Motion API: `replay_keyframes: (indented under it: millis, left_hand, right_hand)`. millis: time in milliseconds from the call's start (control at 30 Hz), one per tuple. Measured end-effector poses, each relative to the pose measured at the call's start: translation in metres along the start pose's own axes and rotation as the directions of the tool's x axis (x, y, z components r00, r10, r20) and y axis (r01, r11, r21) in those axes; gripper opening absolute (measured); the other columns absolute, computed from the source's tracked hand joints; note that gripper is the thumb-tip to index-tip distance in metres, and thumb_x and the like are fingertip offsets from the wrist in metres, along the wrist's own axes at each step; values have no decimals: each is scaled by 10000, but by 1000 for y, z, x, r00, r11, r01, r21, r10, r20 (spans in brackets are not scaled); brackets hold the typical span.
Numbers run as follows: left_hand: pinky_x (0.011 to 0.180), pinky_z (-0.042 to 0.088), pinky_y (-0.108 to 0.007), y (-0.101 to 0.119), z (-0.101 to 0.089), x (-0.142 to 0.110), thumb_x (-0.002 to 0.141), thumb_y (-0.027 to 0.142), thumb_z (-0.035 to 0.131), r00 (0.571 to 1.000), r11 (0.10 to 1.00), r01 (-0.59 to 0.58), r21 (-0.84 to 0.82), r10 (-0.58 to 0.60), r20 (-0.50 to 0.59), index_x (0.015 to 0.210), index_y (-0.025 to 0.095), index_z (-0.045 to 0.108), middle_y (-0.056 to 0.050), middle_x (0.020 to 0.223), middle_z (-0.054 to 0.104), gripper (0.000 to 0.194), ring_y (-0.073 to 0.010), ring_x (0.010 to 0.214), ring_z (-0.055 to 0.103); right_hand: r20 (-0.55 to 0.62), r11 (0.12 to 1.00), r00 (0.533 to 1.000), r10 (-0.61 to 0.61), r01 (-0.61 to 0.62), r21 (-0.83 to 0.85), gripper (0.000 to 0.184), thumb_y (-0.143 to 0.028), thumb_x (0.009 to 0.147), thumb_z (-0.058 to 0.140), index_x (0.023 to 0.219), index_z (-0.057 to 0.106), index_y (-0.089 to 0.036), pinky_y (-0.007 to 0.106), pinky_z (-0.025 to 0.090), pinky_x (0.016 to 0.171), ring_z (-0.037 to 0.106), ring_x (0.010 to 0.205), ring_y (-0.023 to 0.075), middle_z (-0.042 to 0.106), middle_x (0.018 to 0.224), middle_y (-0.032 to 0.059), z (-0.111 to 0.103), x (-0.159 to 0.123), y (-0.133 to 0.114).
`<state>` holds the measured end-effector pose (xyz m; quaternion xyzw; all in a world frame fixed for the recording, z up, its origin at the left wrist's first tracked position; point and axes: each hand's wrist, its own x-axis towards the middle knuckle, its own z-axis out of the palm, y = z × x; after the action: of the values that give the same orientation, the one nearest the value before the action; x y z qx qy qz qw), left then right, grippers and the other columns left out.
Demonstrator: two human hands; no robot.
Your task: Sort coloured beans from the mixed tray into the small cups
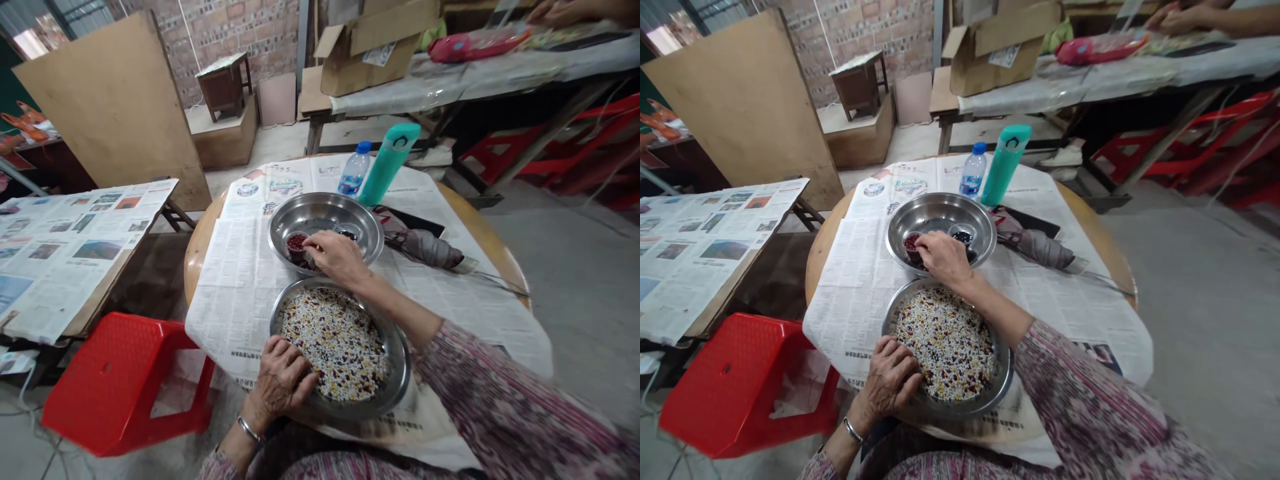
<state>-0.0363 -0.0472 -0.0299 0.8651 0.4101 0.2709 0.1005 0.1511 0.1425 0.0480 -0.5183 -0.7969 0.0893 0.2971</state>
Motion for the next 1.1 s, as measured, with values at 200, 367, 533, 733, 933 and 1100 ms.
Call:
replay_keyframes:
  millis: [200,367,533,733,933,1100]
  left_hand:
    - [888,430,-428,-1,1,-1,981,361,446,1000,1000,15,2,-15,1,823,192,591,-25,769,607,272,-183,772,523]
    - [902,432,-424,-3,4,-3,965,359,472,1000,1000,11,-7,-11,-18,809,192,587,-25,765,609,256,-182,783,529]
    - [904,436,-421,-3,4,-4,966,353,478,1000,1000,12,1,-12,-5,812,192,597,-27,769,616,252,-181,783,534]
    - [913,442,-426,-3,3,-2,967,366,484,1000,1000,8,-15,-8,-8,854,192,599,-34,813,633,238,-191,804,554]
    - [895,491,-459,-3,3,-6,920,512,543,993,998,21,-62,-29,-118,1004,180,548,-90,945,602,343,-252,954,573]
    - [865,524,-458,-5,5,-8,863,628,583,981,995,2,-102,-21,-193,1166,169,463,-124,1056,561,563,-274,1023,568]
  right_hand:
    - [182,954,983,-1,56,-296,216,-176,878,525,917,738,-186,321,407,676,583,946,254,725,952,116,21,38,1]
    - [191,934,981,29,41,-354,215,-140,842,521,877,733,-163,317,392,662,578,866,237,709,872,129,33,44,6]
    - [163,944,987,11,44,-327,247,-162,897,463,945,705,-157,326,403,684,570,898,235,694,941,129,36,43,9]
    - [36,997,998,-48,49,-53,237,-185,939,432,952,668,-164,344,444,778,587,878,203,673,973,96,20,18,-3]
    - [371,938,875,-313,223,265,167,-171,935,475,931,641,-193,291,445,724,588,800,165,655,893,51,10,-96,-21]
    - [516,906,754,-406,257,337,151,-168,926,511,888,656,-184,288,438,706,569,801,170,646,867,54,31,-167,-34]
